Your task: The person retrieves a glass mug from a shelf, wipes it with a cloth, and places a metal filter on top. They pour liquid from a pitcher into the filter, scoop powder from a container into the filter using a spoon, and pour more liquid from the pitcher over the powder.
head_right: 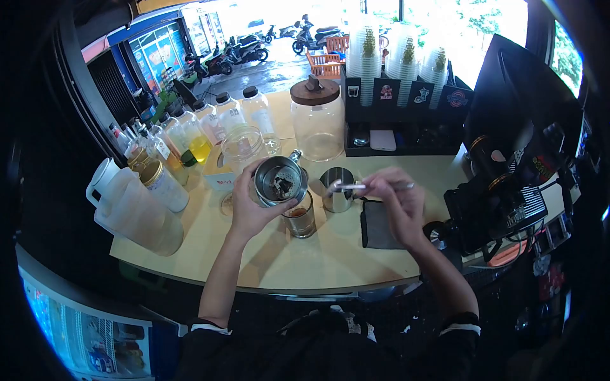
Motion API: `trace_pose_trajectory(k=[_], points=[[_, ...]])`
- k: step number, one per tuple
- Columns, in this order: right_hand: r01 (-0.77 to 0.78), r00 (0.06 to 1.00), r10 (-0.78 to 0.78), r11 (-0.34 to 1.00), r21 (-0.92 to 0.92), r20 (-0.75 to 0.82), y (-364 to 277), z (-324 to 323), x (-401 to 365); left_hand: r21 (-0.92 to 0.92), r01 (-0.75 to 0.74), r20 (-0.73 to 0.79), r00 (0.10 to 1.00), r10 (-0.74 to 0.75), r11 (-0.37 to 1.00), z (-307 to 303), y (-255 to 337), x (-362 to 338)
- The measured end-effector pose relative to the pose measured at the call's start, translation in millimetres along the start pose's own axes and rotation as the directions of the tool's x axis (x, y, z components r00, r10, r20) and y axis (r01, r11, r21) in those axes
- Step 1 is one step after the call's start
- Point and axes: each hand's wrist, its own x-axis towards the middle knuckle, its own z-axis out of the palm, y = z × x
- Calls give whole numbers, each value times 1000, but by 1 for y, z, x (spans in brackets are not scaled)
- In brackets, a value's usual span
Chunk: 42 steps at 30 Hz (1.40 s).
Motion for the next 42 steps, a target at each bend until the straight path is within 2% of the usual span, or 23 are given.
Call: trace_pose_trajectory(k=[1, 3, 4, 6, 9, 11, 14, 21, 22, 24, 26, 28, 29, 31, 32, 34, 35, 37, 41, 42], points=[[0, 1000, 0, 1000, -2, -3, 10, -3, -11, -71, 31, 10, 999, -31, 997, 1, -2, 0], [-118, 992, 123, 987, -106, 42, 32, -11, -34, -100, 34, 5, 999, -34, 994, 5, -2, -1], [-116, 992, 120, 988, -107, 37, 36, -8, -43, -126, 39, -1, 999, -39, 991, 6, -2, -2], [-39, 987, 101, 904, -427, 123, 42, 0, -58, -146, 38, -4, 999, -39, 989, 10, -4, -3], [-57, 975, 162, 842, -536, 152, 46, 12, -80, -167, 27, -9, 1000, -29, 986, 13, -6, -3], [-40, 972, 157, 843, -536, 175, 49, 17, -91, -175, 11, -10, 1000, -13, 984, 14, -7, -3], [76, 941, 142, 795, -601, 308, 61, 15, -110, -52, -62, -62, 996, 58, 997, 11, -1, 0], [3, 885, 306, 749, -662, 351, 65, 19, -125, -103, -113, -94, 990, 103, 988, 14, -8, -4], [5, 874, 340, 709, -705, 347, 63, 21, -123, -105, -121, -94, 989, 112, 987, 15, -9, -5], [4, 868, 369, 664, -748, 332, 63, 24, -117, -154, -141, -96, 987, 127, 978, 18, -12, -6], [58, 951, 214, 580, -812, 221, 68, 23, -102, -170, -144, -89, 987, 131, 975, 20, -15, -5], [62, 996, 9, 676, -734, 91, 84, 14, -75, -189, -148, -84, 987, 134, 971, 23, -16, -3], [61, 996, 2, 671, -739, 84, 92, 10, -62, -243, -147, -93, 987, 128, 959, 24, -15, -2], [-53, 993, -50, 600, -798, -104, 105, 4, -39, -300, -155, -101, 986, 130, 941, 27, -15, 1], [-55, 992, -55, 598, -799, -109, 108, 2, -32, -356, -150, -113, 987, 117, 922, 30, -16, 1], [-333, 943, 261, 702, -630, -207, 115, 1, -21, -412, -149, -122, 987, 107, 899, 37, -22, 2], [-333, 943, 258, 702, -629, -211, 120, 0, -21, -475, -150, -139, 986, 94, 867, 41, -26, 1], [-228, 974, 114, 422, -878, -198, 128, -7, -18, -537, -158, -158, 984, 85, 829, 43, -31, 0], [-293, 950, 212, 353, -889, -229, 144, -21, -13, -511, -179, -165, 980, 108, 841, 39, -27, -2], [-419, 904, 354, 617, -666, -240, 148, -24, -12, -502, -166, -153, 983, 102, 849, 39, -28, -2]])
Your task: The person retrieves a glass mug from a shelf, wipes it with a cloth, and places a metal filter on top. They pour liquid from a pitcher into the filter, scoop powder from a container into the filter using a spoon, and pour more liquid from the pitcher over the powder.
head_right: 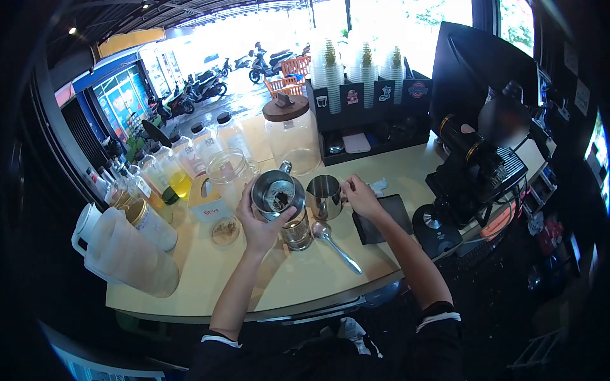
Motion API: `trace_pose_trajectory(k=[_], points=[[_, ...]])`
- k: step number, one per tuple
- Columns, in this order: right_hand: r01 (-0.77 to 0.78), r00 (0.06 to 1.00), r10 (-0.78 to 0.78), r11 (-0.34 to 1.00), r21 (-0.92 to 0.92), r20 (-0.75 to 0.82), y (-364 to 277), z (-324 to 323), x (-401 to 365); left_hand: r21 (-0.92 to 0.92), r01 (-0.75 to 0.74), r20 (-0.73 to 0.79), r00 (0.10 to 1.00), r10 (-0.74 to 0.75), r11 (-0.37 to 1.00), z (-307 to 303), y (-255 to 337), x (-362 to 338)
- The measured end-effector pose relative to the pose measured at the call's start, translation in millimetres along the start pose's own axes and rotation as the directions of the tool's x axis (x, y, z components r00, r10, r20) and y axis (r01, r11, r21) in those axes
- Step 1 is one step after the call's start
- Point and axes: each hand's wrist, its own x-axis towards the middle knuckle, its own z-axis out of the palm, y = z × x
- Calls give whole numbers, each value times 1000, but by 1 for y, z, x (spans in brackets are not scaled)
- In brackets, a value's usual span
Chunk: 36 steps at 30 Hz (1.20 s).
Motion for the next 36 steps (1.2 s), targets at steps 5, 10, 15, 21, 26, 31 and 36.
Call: trace_pose_trajectory(k=[5, 10, 15, 21, 26, 31, 36], points=[[-125, 986, 45, 835, 536, 160, 2, 7, -5, -36, 48, -10, 999, -48, 998, -1, 3, -6], [25, 999, -7, 845, 534, -37, -38, -16, 6, 5, 49, 7, 999, -49, 999, -3, 0, -8], [239, 971, -201, 838, 490, -131, -102, -53, 22, 53, 60, 13, 998, -60, 997, -5, 1, -8], [306, 950, -306, 857, 415, -68, -163, -73, 31, 20, 101, 32, 994, -101, 995, -3, -8, -11], [335, 938, -347, 913, 234, 10, -191, -69, 31, -14, 100, 40, 994, -99, 995, -4, -6, -10], [447, 894, -448, 892, 67, 9, -205, -67, 29, 45, 113, 59, 992, -116, 993, -4, -7, -10], [446, 892, -451, 889, 99, 28, -208, -64, 28, 15, 110, 61, 992, -110, 994, -3, -9, -10]])
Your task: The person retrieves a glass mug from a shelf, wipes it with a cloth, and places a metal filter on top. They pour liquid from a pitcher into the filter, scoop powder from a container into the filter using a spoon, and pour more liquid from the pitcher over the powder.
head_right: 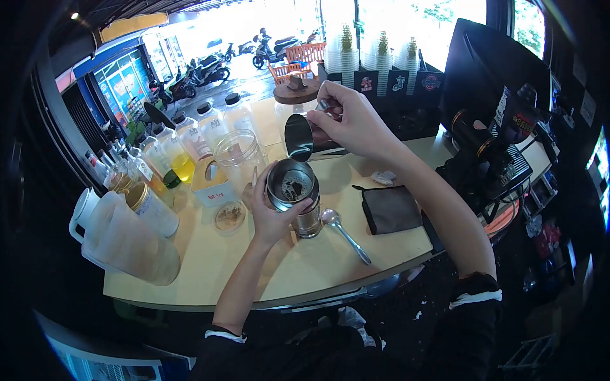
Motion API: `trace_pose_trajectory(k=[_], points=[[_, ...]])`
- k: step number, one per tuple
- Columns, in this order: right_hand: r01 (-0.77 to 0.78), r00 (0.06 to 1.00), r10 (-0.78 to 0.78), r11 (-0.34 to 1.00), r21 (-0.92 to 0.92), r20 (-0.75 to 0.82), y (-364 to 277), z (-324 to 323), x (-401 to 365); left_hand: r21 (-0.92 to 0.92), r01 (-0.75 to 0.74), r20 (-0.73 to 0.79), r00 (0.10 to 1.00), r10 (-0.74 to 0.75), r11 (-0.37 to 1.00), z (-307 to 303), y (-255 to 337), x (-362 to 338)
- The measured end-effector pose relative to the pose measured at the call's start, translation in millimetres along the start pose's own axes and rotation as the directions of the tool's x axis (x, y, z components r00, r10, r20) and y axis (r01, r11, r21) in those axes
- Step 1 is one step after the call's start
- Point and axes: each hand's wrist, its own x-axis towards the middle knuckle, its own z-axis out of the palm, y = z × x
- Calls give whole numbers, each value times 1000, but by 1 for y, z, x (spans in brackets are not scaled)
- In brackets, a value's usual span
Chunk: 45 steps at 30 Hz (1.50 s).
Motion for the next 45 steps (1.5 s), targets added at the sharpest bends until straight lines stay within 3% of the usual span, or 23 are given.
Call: trace_pose_trajectory(k=[2, 11, 24, 26, 28, 45], points=[[-63, 998, 62, 993, 100, 20, -3, 2, -1, -11, -1, 2, 1000, 1, 1000, 0, 0, 0], [25, 1000, -25, 1000, 18, 15, 1, 4, 2, 2, -7, -3, 1000, 7, 1000, 0, 1, -1], [-8, 998, 6, 999, 40, 57, -8, 6, -1, -38, 17, 2, 1000, -17, 999, 1, 2, -2], [-33, 997, 25, 992, 122, 67, -13, 7, -2, -57, 23, 2, 1000, -23, 998, 1, 2, -2], [-19, 997, 12, 995, 97, 71, -13, 6, -1, 9, 25, -8, 1000, -25, 1000, 1, 0, -3], [-1, 996, -1, 1000, 27, 92, -23, 5, -2, -7, 8, -15, 1000, -8, 1000, 1, 2, -2]])
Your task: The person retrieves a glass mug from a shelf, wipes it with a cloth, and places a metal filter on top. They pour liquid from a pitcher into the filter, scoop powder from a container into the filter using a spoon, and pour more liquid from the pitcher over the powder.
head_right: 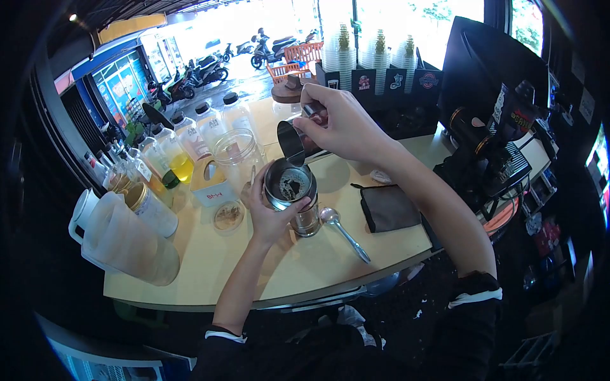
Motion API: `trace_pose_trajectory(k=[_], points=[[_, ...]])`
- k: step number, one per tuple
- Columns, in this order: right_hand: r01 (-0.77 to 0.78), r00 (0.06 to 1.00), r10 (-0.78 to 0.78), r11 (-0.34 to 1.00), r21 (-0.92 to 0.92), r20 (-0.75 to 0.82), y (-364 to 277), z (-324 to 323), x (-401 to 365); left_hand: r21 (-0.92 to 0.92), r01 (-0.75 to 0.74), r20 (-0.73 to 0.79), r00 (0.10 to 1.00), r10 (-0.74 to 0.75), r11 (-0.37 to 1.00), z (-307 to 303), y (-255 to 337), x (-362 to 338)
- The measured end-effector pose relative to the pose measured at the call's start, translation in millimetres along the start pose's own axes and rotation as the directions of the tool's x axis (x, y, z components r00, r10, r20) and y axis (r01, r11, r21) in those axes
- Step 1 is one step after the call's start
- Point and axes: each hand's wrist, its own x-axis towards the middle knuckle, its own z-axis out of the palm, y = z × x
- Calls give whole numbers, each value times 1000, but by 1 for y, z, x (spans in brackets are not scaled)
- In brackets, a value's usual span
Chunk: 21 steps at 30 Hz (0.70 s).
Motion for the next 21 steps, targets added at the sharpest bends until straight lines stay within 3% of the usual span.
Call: trace_pose_trajectory(k=[6, 11, 21], points=[[-2, 1000, 2, 999, 36, -2, 0, 2, 0, 12, 4, -4, 1000, -4, 1000, 0, 3, 0], [76, 997, -75, 995, -66, 7, 5, 2, 4, 5, 4, 0, 1000, -4, 1000, -1, 2, 0], [55, 998, -55, 998, -2, -1, 4, 4, 4, 41, -9, 11, 1000, 9, 999, -2, 5, 0]])
